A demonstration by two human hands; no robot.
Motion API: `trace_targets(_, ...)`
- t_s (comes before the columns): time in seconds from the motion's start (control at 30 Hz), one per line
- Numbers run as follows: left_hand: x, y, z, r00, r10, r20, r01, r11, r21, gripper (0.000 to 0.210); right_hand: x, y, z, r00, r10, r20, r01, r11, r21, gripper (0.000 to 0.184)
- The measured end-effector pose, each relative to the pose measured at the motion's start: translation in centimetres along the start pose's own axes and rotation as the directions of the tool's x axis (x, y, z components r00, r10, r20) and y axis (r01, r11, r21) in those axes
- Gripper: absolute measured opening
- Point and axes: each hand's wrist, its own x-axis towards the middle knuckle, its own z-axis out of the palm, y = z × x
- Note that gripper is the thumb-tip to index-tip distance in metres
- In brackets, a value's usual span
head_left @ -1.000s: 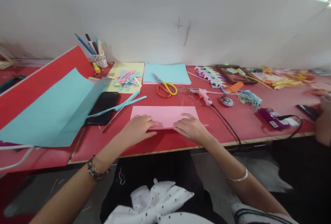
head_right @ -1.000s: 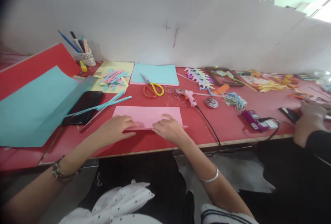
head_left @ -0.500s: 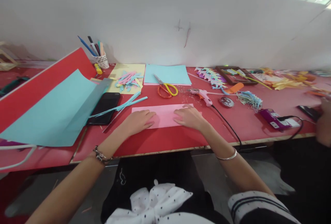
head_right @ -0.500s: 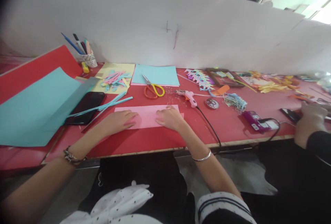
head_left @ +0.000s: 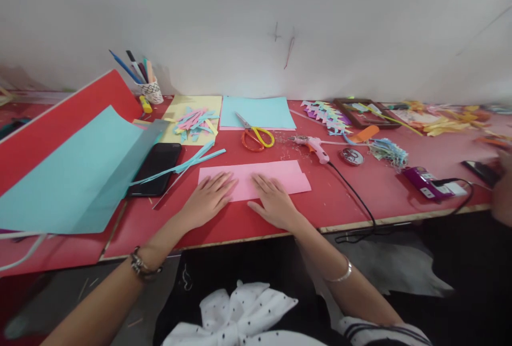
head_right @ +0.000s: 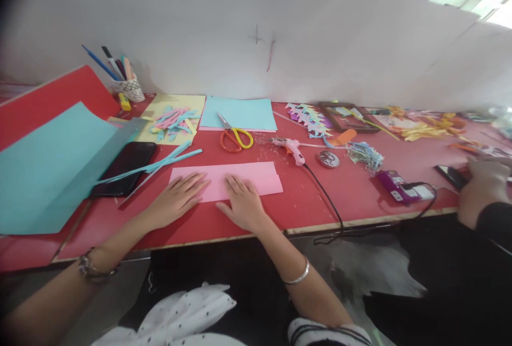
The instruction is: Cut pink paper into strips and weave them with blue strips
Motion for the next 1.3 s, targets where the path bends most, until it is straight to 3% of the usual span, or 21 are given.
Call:
trace_targets(0.17, -1.7, -1.3, 0.0, 0.999, -0.038, -0.024, 0.039, 0.997, 0.066, 0.045, -2.5, 5.2, -0.1, 0.971, 0.214, -0.112, -0.223, 0.972, -0.075, 0.055)
trace_targets(0.3, -3.2, -1.5, 0.2, 0.995, -0.076, -0.069, 0.086, 0.984, 0.157, 0.048, -3.9, 8.1, 0.4, 0.947, 0.261, -0.188, -0.284, 0.953, -0.107, 0.051)
trace_targets(0.4, -4.2, -1.4, 0.4, 0.991, -0.087, -0.106, 0.106, 0.977, 0.185, 0.049, -4.1, 8.5, 0.3, 0.944, 0.256, -0.210, -0.282, 0.954, -0.104, 0.049)
trace_targets(0.6, -3.6, -0.9, 0.0, 0.970, -0.090, -0.227, 0.135, 0.972, 0.193, 0.049, -2.1, 5.6, -1.5, 0.947, 0.190, -0.259, -0.215, 0.974, -0.073, 0.029)
trace_targets(0.67, -2.5, -0.7, -0.6, 0.964, -0.077, -0.253, 0.126, 0.975, 0.182, 0.047, -0.9, 3.8, -2.0, 0.972, 0.120, -0.203, -0.132, 0.990, -0.049, 0.027)
trace_targets(0.77, -0.7, -0.2, -1.2, 0.982, -0.042, -0.186, 0.060, 0.994, 0.093, 0.039, 1.0, 0.9, -2.4, 0.995, 0.040, -0.096, -0.039, 0.999, 0.014, 0.032)
trace_targets(0.9, 0.7, 0.2, -1.0, 0.982, -0.064, -0.180, 0.074, 0.996, 0.048, 0.025, 3.0, -1.9, -2.6, 0.996, -0.087, 0.006, 0.087, 0.996, 0.037, 0.025)
trace_targets(1.3, 0.8, 0.6, -1.1, 0.967, -0.146, -0.207, 0.134, 0.988, -0.071, 0.020, 4.7, -3.2, -2.0, 0.990, -0.135, 0.051, 0.133, 0.990, 0.038, 0.016)
